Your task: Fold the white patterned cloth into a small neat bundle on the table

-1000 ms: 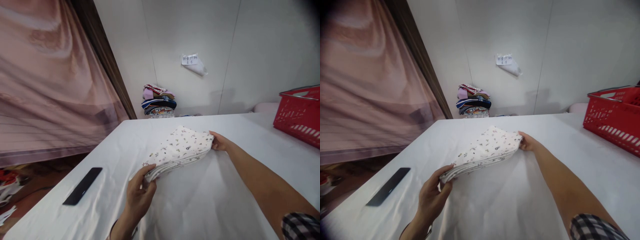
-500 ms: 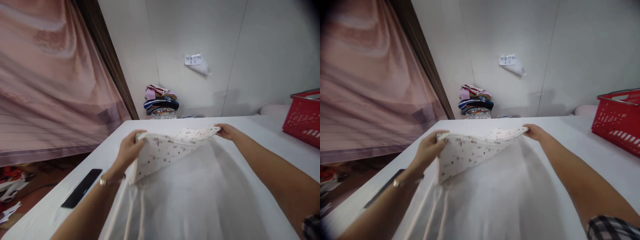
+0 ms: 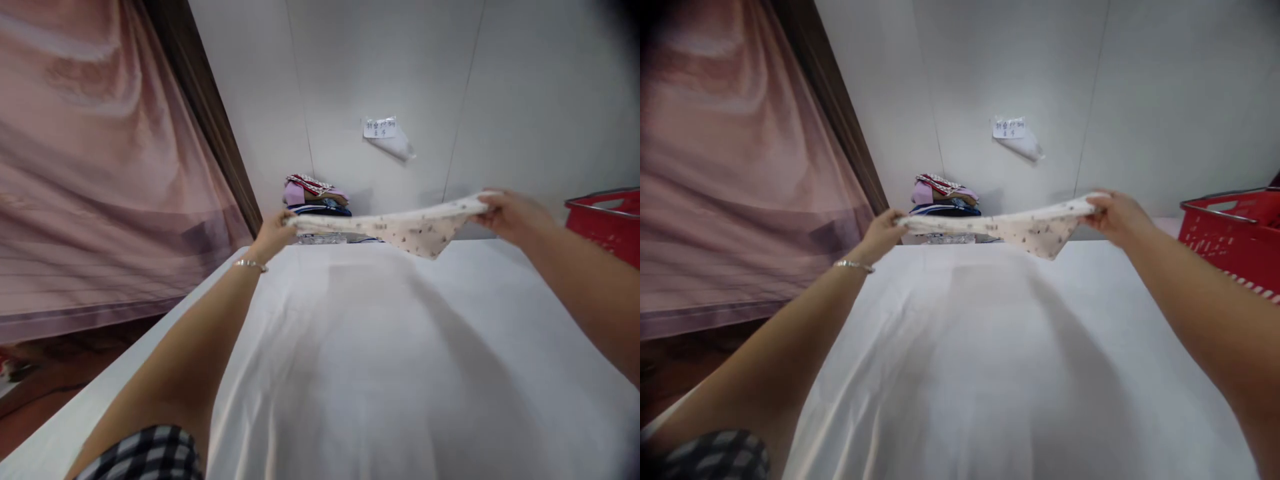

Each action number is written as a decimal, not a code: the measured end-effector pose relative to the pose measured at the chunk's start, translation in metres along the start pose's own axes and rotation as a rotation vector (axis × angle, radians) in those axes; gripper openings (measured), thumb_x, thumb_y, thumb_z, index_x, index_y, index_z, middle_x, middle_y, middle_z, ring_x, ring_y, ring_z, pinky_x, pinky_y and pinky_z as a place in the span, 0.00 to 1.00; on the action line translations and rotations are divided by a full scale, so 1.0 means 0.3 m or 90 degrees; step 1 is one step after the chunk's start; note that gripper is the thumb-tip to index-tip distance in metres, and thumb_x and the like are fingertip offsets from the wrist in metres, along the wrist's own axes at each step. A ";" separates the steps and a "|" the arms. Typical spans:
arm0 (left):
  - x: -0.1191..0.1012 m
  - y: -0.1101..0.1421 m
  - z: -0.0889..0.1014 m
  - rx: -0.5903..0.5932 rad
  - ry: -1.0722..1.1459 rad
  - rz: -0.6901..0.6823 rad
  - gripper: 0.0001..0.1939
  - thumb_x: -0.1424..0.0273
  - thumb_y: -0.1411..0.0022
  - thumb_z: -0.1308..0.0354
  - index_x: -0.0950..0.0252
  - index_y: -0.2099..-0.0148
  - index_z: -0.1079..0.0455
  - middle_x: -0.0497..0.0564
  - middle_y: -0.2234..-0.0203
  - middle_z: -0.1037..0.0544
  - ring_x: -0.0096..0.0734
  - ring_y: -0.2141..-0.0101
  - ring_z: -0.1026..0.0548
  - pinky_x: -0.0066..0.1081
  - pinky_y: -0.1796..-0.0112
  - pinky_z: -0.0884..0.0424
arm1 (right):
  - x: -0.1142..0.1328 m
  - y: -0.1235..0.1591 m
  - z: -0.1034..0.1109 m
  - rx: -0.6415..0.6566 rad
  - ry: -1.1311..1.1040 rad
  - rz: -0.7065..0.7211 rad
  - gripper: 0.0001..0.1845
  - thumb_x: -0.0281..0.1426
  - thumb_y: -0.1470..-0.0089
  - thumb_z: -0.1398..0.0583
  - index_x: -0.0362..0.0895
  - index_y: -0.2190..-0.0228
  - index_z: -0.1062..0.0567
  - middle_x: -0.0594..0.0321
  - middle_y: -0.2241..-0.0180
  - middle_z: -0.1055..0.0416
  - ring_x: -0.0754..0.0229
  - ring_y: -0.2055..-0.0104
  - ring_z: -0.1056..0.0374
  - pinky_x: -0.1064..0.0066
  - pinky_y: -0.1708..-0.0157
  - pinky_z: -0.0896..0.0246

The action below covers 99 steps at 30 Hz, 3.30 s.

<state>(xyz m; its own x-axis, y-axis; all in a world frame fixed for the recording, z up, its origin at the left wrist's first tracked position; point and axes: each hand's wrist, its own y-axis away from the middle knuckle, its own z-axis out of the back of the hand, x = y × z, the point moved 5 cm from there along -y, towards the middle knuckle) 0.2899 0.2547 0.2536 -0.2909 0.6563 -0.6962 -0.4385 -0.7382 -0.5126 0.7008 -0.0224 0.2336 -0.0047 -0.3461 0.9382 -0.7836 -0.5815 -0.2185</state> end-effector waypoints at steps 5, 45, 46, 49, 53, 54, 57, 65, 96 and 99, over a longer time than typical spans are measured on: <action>0.218 0.466 -0.181 0.248 -0.109 -0.039 0.14 0.75 0.54 0.48 0.63 0.62 0.30 0.49 0.66 0.24 0.33 0.64 0.27 0.33 0.58 0.32 | -0.422 0.400 0.246 -0.057 0.072 -0.317 0.22 0.15 0.54 0.40 0.47 0.59 0.29 0.57 0.66 0.24 0.58 0.73 0.26 0.69 0.76 0.26; -0.355 0.832 -1.068 0.461 0.039 -0.059 0.15 0.58 0.40 0.45 0.62 0.60 0.24 0.50 0.63 0.22 0.36 0.61 0.28 0.32 0.60 0.35 | -0.512 0.817 0.294 0.004 -0.192 -0.345 0.17 0.37 0.37 0.49 0.47 0.48 0.36 0.56 0.64 0.23 0.54 0.63 0.25 0.60 0.60 0.26; -0.343 0.822 -1.071 0.470 0.053 -0.023 0.16 0.57 0.40 0.46 0.63 0.64 0.24 0.50 0.67 0.22 0.35 0.64 0.28 0.31 0.62 0.35 | -0.513 0.816 0.294 0.006 -0.191 -0.343 0.17 0.37 0.37 0.48 0.47 0.48 0.36 0.56 0.64 0.23 0.54 0.63 0.25 0.60 0.61 0.26; -0.315 0.807 -1.085 0.474 0.077 0.048 0.19 0.55 0.42 0.46 0.65 0.73 0.27 0.48 0.75 0.25 0.33 0.70 0.30 0.30 0.68 0.38 | -0.518 0.813 0.292 0.020 -0.186 -0.324 0.17 0.36 0.37 0.47 0.47 0.48 0.36 0.55 0.62 0.23 0.54 0.64 0.25 0.61 0.63 0.25; -0.301 0.815 -1.099 0.447 0.107 0.075 0.19 0.56 0.41 0.47 0.65 0.73 0.28 0.48 0.76 0.25 0.32 0.70 0.31 0.30 0.68 0.39 | -0.534 0.816 0.309 -0.018 -0.130 -0.321 0.30 0.28 0.43 0.41 0.47 0.41 0.43 0.56 0.63 0.23 0.56 0.67 0.25 0.63 0.68 0.24; -0.301 0.819 -1.100 0.440 0.107 0.075 0.18 0.56 0.41 0.47 0.65 0.72 0.27 0.48 0.74 0.25 0.32 0.69 0.30 0.30 0.67 0.38 | -0.539 0.818 0.314 -0.031 -0.102 -0.324 0.34 0.26 0.46 0.39 0.46 0.40 0.45 0.57 0.65 0.23 0.56 0.68 0.25 0.64 0.69 0.24; -0.309 0.830 -1.090 0.407 0.087 0.063 0.15 0.59 0.39 0.46 0.64 0.68 0.25 0.50 0.70 0.23 0.33 0.65 0.29 0.30 0.64 0.37 | -0.544 0.821 0.323 -0.059 -0.027 -0.314 0.40 0.21 0.52 0.37 0.41 0.39 0.44 0.58 0.70 0.23 0.56 0.70 0.25 0.67 0.72 0.25; -0.334 0.855 -1.062 0.334 0.090 -0.025 0.13 0.64 0.38 0.44 0.60 0.53 0.26 0.49 0.59 0.22 0.32 0.58 0.27 0.31 0.55 0.33 | -0.513 0.825 0.308 -0.116 0.032 -0.258 0.31 0.20 0.53 0.38 0.38 0.46 0.36 0.63 0.75 0.27 0.60 0.75 0.28 0.71 0.75 0.29; -0.358 0.856 -1.092 0.297 0.237 0.085 0.10 0.66 0.39 0.45 0.64 0.66 0.25 0.49 0.69 0.22 0.31 0.65 0.27 0.31 0.60 0.32 | -0.522 0.821 0.313 0.002 -0.012 -0.180 0.45 0.28 0.53 0.36 0.44 0.37 0.47 0.63 0.68 0.23 0.56 0.65 0.25 0.66 0.65 0.28; -0.364 0.864 -1.084 0.278 0.245 0.047 0.11 0.70 0.39 0.45 0.63 0.55 0.27 0.51 0.61 0.23 0.29 0.64 0.27 0.31 0.58 0.31 | -0.522 0.825 0.312 -0.033 -0.004 -0.208 0.43 0.31 0.50 0.37 0.42 0.37 0.47 0.61 0.70 0.23 0.56 0.67 0.25 0.66 0.66 0.28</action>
<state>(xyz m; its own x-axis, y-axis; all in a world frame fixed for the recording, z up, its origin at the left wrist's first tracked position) 0.4845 -0.0591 0.0334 -0.0400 0.4413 -0.8965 -0.7618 -0.5940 -0.2584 0.5659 -0.1810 0.0074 0.2558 -0.1514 0.9548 -0.7741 -0.6237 0.1084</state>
